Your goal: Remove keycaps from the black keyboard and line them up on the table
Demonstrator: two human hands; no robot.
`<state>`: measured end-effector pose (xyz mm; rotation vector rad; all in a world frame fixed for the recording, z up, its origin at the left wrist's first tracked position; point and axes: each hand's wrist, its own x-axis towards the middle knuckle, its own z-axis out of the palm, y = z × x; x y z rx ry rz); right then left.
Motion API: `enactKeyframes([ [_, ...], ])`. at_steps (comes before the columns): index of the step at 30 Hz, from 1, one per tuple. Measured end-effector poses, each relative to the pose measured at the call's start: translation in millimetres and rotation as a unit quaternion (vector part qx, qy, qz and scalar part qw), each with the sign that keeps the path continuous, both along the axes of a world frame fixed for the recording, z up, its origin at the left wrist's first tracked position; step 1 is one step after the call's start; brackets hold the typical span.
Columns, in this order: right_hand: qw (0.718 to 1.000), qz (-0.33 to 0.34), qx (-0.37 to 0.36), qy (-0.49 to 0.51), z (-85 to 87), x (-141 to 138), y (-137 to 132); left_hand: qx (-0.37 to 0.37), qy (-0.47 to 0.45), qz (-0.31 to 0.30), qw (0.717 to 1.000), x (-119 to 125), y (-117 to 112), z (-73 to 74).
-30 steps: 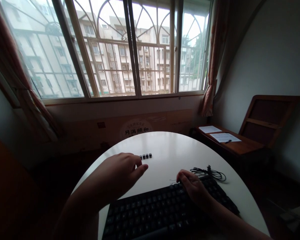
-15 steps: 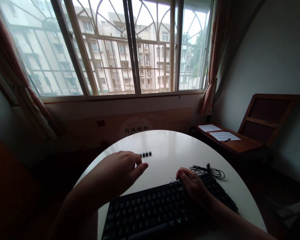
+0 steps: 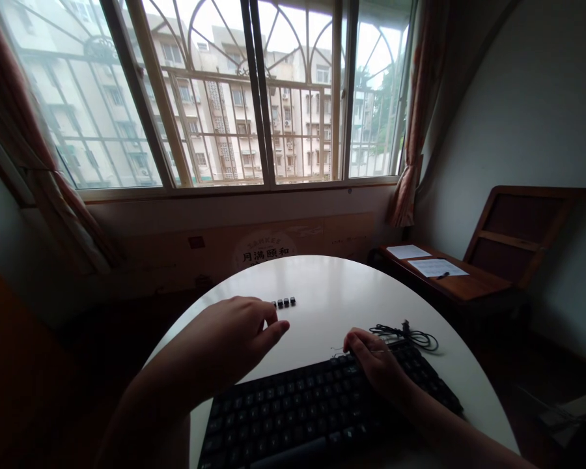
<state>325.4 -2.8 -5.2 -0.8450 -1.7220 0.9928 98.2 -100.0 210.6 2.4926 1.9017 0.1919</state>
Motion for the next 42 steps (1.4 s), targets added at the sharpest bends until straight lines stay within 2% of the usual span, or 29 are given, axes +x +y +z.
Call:
enactKeyframes([
  [18, 1.000, -0.002, -0.007, 0.005, -3.6, -1.4, 0.6, 0.001, -0.016, -0.003, 1.000, -0.4, -0.7, -0.1],
  [29, 1.000, -0.001, -0.007, 0.004, 0.0, 0.2, 0.3, 0.001, -0.001, 0.000, 1.000, -2.8, 1.1, -2.2],
  [36, 0.997, 0.005, -0.057, 0.042, -4.8, 2.4, 2.3, -0.011, 0.012, 0.002, 1.000, -7.6, 8.4, -6.8],
  [42, 0.989, 0.040, -0.110, 0.089, 6.4, 3.1, -3.4, -0.015, 0.011, -0.003, 1.000, -11.2, 12.2, -10.0],
])
